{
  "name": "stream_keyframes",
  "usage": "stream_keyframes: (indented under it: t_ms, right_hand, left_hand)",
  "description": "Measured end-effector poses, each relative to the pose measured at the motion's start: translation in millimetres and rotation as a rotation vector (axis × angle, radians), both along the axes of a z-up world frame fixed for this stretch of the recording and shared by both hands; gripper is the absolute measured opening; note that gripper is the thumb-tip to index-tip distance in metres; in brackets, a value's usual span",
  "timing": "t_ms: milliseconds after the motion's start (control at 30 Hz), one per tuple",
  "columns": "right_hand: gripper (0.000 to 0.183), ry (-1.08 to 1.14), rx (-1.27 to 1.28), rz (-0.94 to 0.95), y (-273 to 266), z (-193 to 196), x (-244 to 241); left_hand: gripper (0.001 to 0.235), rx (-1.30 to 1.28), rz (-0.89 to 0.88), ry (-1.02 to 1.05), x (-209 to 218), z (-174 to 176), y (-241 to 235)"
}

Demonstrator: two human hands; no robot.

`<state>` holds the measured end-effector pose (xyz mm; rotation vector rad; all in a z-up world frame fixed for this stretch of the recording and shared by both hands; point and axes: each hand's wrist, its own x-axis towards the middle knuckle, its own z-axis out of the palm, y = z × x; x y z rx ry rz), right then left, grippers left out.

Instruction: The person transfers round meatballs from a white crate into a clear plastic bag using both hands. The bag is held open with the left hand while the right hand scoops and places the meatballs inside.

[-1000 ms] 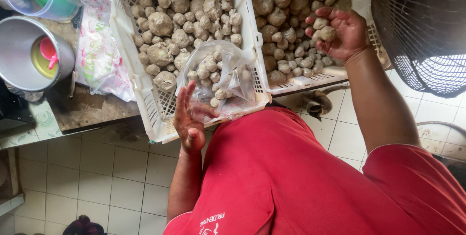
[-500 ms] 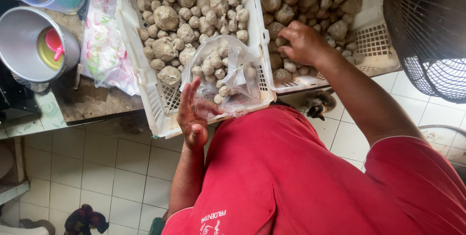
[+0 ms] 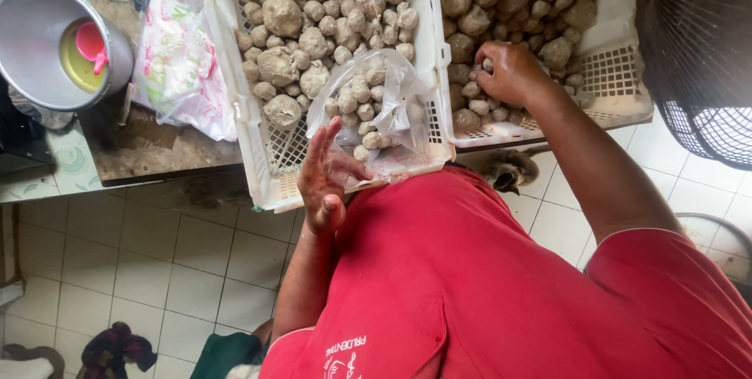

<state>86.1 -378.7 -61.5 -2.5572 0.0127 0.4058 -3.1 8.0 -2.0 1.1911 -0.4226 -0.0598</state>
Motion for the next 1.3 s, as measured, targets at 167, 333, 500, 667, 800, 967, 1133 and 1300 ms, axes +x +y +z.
stream_keyframes:
  t_ms: [167, 333, 500, 667, 800, 967, 1133, 1300]
  right_hand:
    - [0.032, 0.177, 0.032, -0.007, -1.1, -1.2, -14.1]
    - [0.047, 0.281, 0.034, 0.095, -9.5, -1.5, -11.8]
    - [0.052, 0.222, -0.098, 0.188, -15.9, -8.1, -11.6]
    - [0.041, 0.403, 0.818, -0.446, -36.6, 7.0, -8.1]
    - [0.040, 0.364, 1.756, -0.578, -49.1, 26.0, -29.2]
    - [0.042, 0.281, 1.991, -0.579, -35.4, 24.9, -40.8]
    - [0.032, 0.183, 0.525, -0.151, -28.1, 20.6, -13.7]
    - [0.056, 0.069, -0.124, 0.273, 22.2, 9.0, 7.3]
  left_hand:
    - [0.102, 0.015, -0.026, -0.031, 5.9, -0.3, -0.6]
    - [0.103, 0.019, -0.036, -0.015, 5.8, 1.2, -1.2]
    - [0.105, 0.030, -0.035, 0.009, 4.9, 2.0, -2.3]
    - [0.106, 0.023, -0.008, 0.023, 4.0, 4.5, -2.2]
    - [0.106, 0.055, 0.028, 0.036, 3.3, 4.1, -2.2]
    - [0.106, 0.041, 0.045, 0.049, 3.9, 3.9, -5.2]
    - [0.106, 0.039, 0.023, 0.056, 3.1, 2.0, -4.2]
    - [0.106, 0.036, 0.025, 0.031, 4.7, 2.8, -5.5]
